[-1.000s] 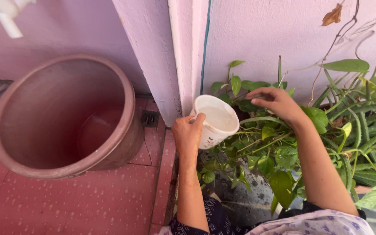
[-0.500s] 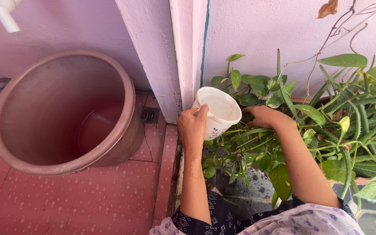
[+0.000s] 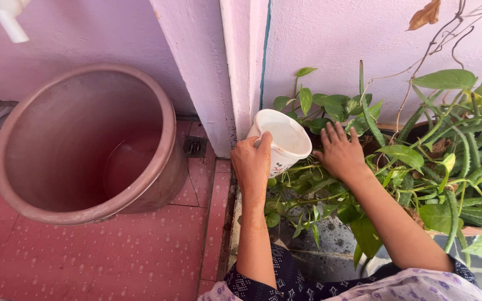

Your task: The person inspects the leaves of potted plants, then scoops water from a large container using a white plastic jug and pours it onto the soil of the plants. The person handles the plants and the jug throughout the process.

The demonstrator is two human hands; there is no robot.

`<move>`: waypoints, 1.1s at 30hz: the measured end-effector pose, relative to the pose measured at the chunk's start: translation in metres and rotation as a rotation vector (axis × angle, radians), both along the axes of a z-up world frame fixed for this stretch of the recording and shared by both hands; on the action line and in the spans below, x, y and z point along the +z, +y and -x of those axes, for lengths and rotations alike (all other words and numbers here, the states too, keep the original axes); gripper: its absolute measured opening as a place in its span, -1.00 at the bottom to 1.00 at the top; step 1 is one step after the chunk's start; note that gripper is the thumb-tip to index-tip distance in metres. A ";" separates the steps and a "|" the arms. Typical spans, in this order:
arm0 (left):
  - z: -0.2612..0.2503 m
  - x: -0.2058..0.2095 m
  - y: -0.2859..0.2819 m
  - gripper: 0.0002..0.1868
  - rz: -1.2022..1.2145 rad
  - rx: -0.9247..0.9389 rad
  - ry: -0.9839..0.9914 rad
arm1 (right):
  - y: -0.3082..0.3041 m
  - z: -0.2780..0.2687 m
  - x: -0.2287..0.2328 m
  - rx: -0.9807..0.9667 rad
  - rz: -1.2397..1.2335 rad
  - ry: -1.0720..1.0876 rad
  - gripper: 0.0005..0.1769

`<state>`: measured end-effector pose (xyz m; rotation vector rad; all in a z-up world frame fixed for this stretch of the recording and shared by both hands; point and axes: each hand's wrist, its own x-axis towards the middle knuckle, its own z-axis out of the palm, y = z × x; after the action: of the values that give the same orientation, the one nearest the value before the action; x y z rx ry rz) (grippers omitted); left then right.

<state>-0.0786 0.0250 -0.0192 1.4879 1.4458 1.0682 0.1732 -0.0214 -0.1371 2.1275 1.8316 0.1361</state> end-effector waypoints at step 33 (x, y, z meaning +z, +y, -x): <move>-0.007 0.012 -0.011 -0.49 0.017 -0.019 -0.012 | 0.031 -0.006 0.016 0.082 -0.188 0.523 -0.07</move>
<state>-0.0714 0.0137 -0.0075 1.4778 1.4264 1.0501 0.1787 0.0092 -0.1211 2.3795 2.2691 -0.2663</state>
